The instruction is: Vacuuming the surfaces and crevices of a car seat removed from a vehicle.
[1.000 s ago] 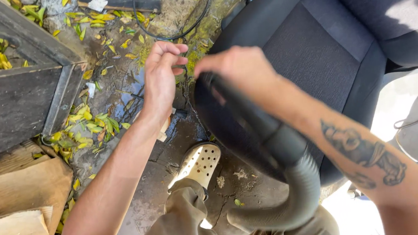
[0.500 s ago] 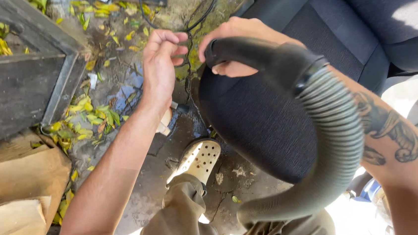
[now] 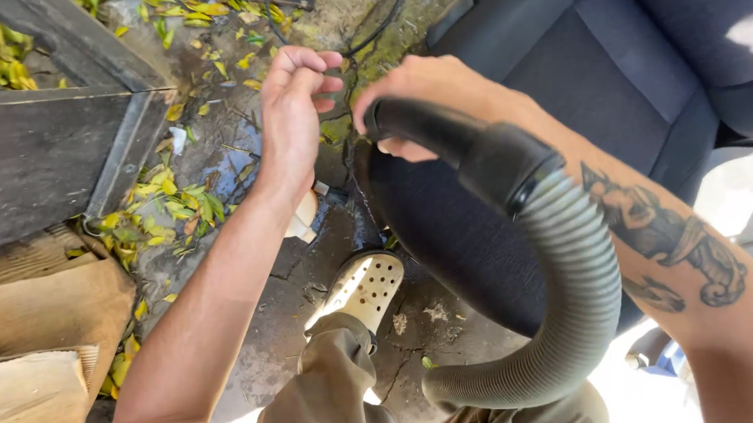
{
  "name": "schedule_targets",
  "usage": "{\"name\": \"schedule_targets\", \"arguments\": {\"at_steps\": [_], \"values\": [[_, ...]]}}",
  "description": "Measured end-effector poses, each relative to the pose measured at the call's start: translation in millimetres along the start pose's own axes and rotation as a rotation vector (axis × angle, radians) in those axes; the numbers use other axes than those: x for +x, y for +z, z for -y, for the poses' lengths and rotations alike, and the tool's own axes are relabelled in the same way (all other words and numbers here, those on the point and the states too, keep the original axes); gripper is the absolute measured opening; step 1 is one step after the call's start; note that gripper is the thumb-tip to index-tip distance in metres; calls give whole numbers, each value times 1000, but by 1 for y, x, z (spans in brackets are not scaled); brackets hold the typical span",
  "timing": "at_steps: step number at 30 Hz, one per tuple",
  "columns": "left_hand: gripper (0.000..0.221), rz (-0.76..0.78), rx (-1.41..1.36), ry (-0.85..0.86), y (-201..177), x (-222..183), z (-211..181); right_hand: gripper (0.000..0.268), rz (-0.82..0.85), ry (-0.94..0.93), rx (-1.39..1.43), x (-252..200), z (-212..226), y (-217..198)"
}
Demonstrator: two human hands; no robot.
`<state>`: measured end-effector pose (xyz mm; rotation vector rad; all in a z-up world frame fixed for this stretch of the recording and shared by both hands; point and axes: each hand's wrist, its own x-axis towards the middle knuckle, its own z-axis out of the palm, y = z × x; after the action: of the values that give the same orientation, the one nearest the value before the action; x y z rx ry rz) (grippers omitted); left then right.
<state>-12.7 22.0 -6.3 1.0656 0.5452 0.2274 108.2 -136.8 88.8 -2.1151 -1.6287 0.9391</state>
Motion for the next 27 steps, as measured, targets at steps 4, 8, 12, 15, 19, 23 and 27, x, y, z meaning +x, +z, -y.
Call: {"name": "schedule_targets", "arguments": {"at_steps": [4,8,12,15,19,23,27], "values": [[16,-18,36,11,-8,-1,-11,44,111,102,-293,14,25,27],[15,-28,37,4,-7,0,-10,19,92,111,-261,23,29,33],[17,-15,55,-4,-2,-1,-6,16,160,310,-53,17,28,-17],[18,-11,69,16,-3,-4,-11,22,-132,-233,46,-7,-28,-25],[18,-29,69,22,-11,-2,-15,21,-48,-121,430,-4,22,-8],[17,-21,24,17,-7,5,-13,13,136,172,-41,7,46,50],[15,-15,34,18,-1,3,-7,29,152,181,-163,6,42,61]]}}
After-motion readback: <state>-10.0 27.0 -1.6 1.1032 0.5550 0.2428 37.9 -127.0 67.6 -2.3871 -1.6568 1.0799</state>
